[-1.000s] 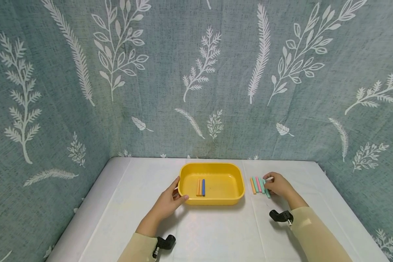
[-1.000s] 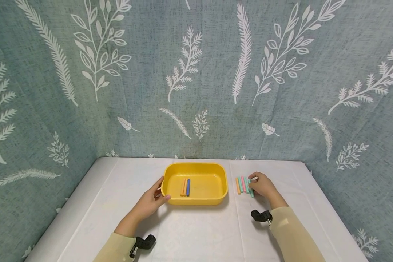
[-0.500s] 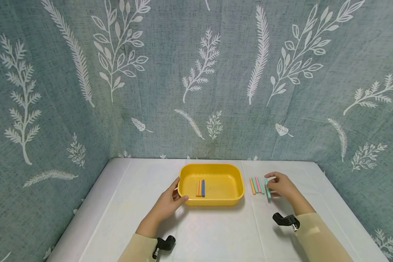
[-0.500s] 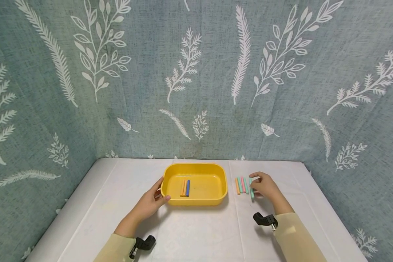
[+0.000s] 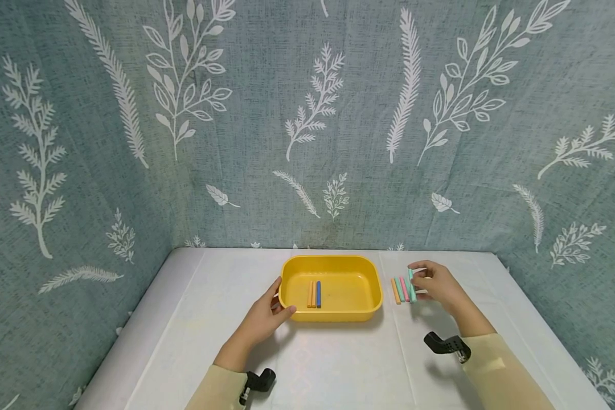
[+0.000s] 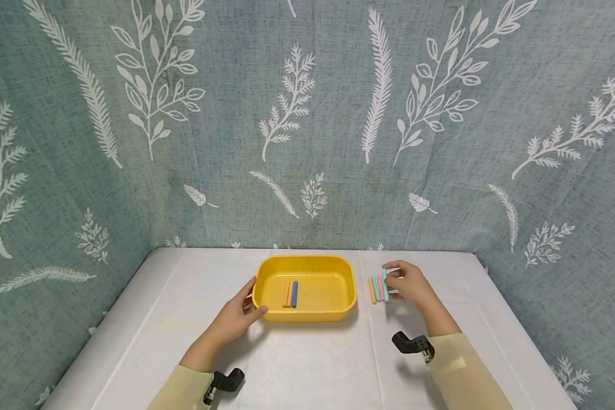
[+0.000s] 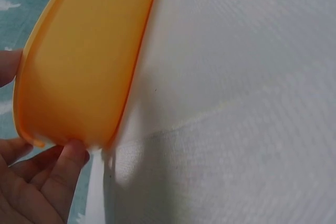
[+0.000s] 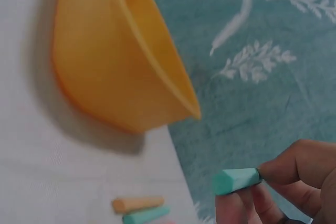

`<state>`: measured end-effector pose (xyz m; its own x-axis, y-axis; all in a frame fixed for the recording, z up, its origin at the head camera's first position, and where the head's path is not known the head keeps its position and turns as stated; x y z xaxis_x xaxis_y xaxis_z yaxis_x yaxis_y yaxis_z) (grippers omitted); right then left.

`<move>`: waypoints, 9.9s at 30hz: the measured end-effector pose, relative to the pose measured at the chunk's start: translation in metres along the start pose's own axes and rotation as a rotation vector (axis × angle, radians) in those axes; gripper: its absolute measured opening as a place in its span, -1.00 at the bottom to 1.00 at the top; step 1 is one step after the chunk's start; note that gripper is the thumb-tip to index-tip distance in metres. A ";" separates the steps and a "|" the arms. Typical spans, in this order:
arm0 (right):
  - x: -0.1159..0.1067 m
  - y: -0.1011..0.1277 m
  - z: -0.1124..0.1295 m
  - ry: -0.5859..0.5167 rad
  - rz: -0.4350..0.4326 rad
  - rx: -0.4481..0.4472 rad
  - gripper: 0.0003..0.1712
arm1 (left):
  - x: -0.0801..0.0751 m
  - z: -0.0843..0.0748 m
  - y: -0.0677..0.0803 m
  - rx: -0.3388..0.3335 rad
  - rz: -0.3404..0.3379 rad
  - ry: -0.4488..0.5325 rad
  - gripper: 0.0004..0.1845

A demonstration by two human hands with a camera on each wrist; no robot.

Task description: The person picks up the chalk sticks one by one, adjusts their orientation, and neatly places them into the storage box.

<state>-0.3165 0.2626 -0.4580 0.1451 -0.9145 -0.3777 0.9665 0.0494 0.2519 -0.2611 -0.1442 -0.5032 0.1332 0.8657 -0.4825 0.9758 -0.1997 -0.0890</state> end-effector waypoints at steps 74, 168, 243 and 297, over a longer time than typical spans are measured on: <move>0.198 -0.055 0.044 -0.031 0.123 0.179 -0.70 | -0.002 -0.004 0.000 0.007 0.002 0.045 -0.04; 0.004 -0.040 -0.042 0.380 -0.017 0.094 -0.43 | -0.001 0.000 -0.002 -0.027 0.003 0.008 -0.01; 0.063 -0.012 0.033 -0.144 0.114 -0.001 -0.39 | 0.000 0.002 -0.002 -0.006 -0.001 0.032 -0.02; 0.191 -0.049 0.037 -0.016 0.189 0.122 -0.49 | 0.002 0.004 -0.003 -0.004 0.005 0.054 -0.03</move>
<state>-0.3441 0.0704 -0.5098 0.3173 -0.8998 -0.2993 0.8893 0.1727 0.4235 -0.2642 -0.1439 -0.5075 0.1472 0.8882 -0.4352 0.9757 -0.2026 -0.0834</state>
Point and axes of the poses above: each hand's wrist, its own y-axis away from the middle knuckle, its own x-axis out of the palm, z = x × y, the point moved 5 cm from there along -y, towards the middle knuckle, and after that the axes turned 5 degrees about x, right-handed, at the moved point
